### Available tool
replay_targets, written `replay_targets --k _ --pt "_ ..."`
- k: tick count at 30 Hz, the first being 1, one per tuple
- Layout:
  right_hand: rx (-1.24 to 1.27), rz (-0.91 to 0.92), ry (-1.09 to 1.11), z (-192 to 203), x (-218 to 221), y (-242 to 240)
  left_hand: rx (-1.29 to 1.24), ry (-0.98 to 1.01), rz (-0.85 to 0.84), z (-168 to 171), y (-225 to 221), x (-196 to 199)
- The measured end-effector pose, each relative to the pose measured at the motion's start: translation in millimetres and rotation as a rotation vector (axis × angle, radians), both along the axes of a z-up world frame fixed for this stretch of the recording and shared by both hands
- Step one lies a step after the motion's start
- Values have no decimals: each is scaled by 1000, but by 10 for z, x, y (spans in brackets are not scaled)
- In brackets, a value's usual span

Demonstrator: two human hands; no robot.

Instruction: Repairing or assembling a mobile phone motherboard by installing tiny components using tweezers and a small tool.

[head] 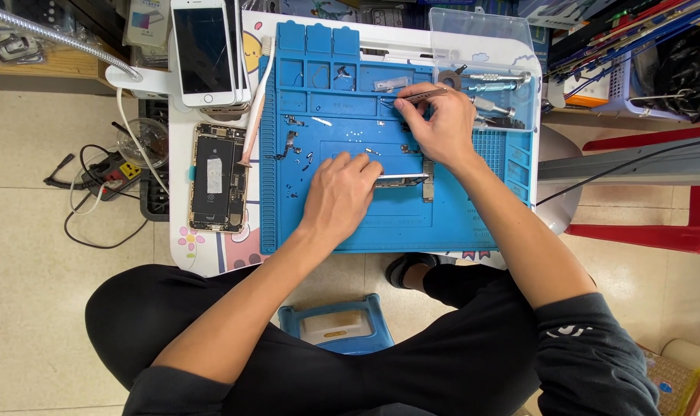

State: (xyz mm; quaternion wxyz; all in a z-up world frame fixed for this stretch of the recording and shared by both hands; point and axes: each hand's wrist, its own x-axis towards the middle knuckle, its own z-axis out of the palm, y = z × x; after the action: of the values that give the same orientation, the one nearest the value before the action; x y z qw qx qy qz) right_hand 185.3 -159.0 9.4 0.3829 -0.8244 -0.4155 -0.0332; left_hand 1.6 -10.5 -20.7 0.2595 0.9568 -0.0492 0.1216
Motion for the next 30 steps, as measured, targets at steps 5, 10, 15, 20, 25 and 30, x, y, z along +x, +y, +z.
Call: replay_targets --k 5,10,15,20,25,30 --pt "-8 -5 -4 10 37 16 -3 2 -3 27 4 27" --pt "0 -2 10 35 18 20 2 6 0 80 0 15" --pt "33 5 91 24 40 -27 22 17 -13 106 15 13" --pt "75 -18 175 103 -55 -100 -30 56 -35 246 44 2" --pt "181 -18 309 388 -388 -251 -187 25 -6 479 18 -50" --pt "277 -126 574 652 -885 -500 -282 -21 57 369 -29 -47"
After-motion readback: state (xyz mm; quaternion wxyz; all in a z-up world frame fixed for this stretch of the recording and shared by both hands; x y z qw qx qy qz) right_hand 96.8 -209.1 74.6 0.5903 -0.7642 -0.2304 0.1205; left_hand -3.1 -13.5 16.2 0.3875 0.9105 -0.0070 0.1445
